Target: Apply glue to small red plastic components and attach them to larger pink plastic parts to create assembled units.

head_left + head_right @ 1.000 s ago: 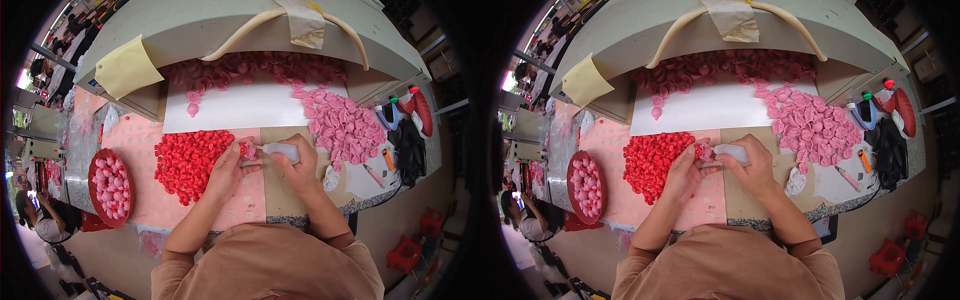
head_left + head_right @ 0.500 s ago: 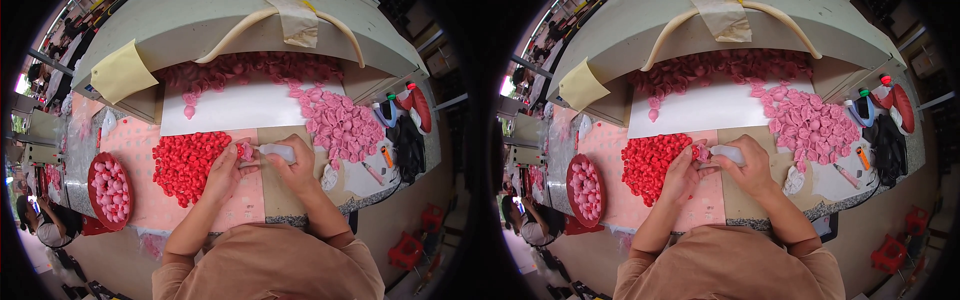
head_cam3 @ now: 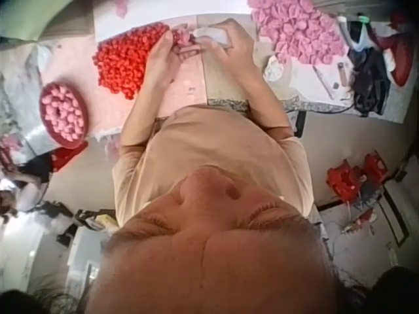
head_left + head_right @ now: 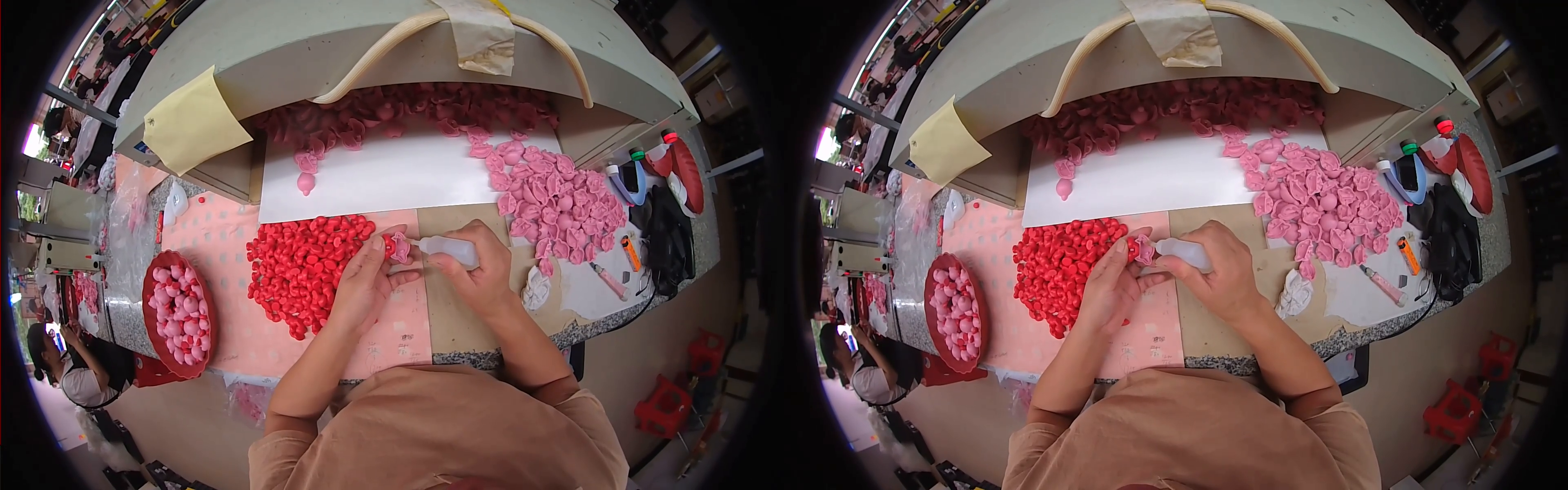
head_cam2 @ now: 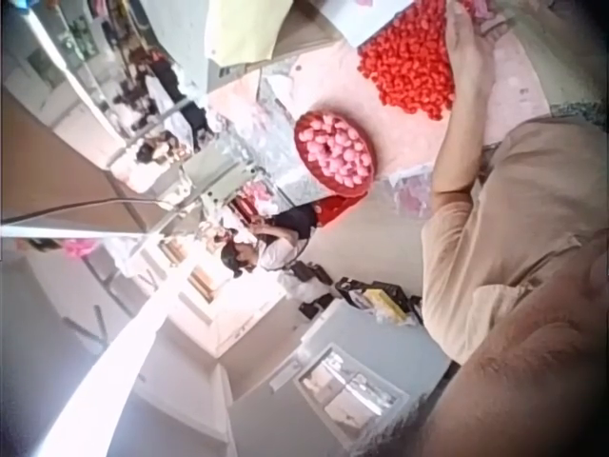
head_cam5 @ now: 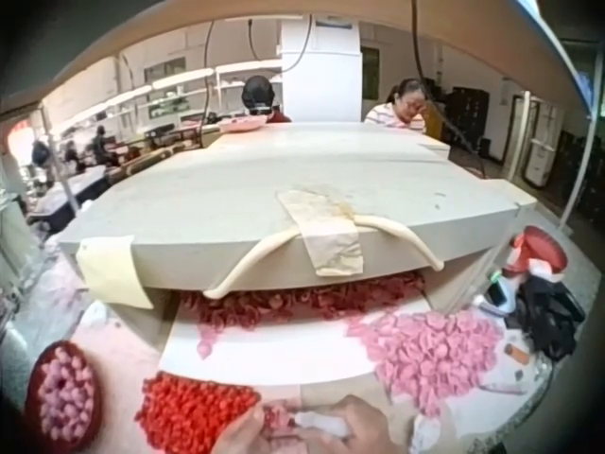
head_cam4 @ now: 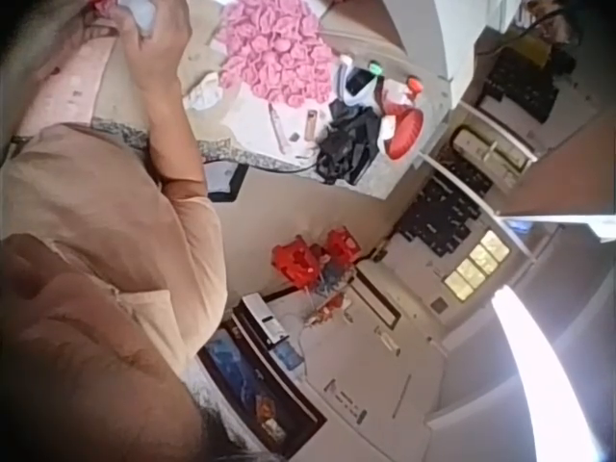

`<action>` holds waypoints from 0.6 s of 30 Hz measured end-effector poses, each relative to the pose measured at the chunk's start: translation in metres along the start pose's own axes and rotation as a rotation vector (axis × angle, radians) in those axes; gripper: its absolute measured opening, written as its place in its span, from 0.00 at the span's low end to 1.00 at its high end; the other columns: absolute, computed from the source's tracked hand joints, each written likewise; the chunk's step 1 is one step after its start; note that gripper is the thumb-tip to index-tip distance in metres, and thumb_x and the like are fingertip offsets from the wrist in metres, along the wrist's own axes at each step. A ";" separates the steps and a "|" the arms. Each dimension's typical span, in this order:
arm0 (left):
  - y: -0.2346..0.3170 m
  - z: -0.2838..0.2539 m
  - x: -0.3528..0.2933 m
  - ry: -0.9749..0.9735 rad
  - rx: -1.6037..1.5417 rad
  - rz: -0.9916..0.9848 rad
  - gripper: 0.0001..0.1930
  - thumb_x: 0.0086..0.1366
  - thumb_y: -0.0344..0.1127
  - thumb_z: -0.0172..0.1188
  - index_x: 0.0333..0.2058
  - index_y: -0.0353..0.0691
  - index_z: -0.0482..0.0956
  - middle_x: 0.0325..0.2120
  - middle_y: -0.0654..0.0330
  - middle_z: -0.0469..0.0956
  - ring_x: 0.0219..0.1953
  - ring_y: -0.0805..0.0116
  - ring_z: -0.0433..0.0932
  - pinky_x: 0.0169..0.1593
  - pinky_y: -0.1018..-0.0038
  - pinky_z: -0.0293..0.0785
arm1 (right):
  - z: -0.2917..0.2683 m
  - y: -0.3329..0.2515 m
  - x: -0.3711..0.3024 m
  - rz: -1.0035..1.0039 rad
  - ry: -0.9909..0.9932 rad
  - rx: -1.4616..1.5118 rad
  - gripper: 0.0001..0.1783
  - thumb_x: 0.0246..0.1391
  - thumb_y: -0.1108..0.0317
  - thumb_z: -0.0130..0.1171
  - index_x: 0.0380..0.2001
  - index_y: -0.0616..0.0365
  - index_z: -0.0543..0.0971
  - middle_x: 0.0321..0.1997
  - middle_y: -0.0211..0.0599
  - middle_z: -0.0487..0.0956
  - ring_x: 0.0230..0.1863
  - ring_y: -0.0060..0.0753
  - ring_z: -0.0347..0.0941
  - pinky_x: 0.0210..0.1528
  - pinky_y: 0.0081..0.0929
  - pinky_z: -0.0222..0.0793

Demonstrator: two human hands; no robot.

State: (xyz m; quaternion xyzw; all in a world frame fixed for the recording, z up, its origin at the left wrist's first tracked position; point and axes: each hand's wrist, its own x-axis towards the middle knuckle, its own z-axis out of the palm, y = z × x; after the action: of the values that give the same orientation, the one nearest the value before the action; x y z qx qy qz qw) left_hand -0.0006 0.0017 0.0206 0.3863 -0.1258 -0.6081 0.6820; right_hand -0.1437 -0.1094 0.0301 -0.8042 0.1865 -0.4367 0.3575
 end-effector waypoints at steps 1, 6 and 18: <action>0.000 0.000 0.000 -0.001 0.002 0.002 0.22 0.69 0.46 0.41 0.54 0.36 0.63 0.40 0.58 0.72 0.43 0.70 0.71 0.48 0.68 0.71 | 0.000 -0.001 0.000 0.003 0.001 -0.001 0.17 0.45 0.62 0.66 0.31 0.62 0.72 0.25 0.38 0.73 0.23 0.28 0.69 0.24 0.21 0.63; -0.001 -0.001 0.001 0.004 0.002 0.001 0.22 0.70 0.46 0.41 0.54 0.35 0.63 0.40 0.58 0.72 0.44 0.69 0.72 0.48 0.68 0.70 | 0.000 0.000 0.001 -0.007 -0.005 -0.022 0.17 0.45 0.63 0.67 0.31 0.62 0.72 0.25 0.38 0.73 0.23 0.29 0.69 0.24 0.22 0.63; 0.002 0.001 0.001 0.005 0.023 -0.007 0.20 0.70 0.45 0.39 0.51 0.36 0.67 0.41 0.56 0.74 0.45 0.67 0.73 0.47 0.69 0.71 | 0.001 -0.001 0.002 -0.078 0.010 -0.085 0.18 0.42 0.64 0.68 0.31 0.62 0.72 0.25 0.39 0.73 0.23 0.31 0.68 0.24 0.24 0.63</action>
State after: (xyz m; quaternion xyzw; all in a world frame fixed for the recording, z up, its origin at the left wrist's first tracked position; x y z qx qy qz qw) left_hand 0.0002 0.0006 0.0219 0.3962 -0.1298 -0.6081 0.6756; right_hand -0.1420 -0.1096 0.0313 -0.8231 0.1750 -0.4461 0.3048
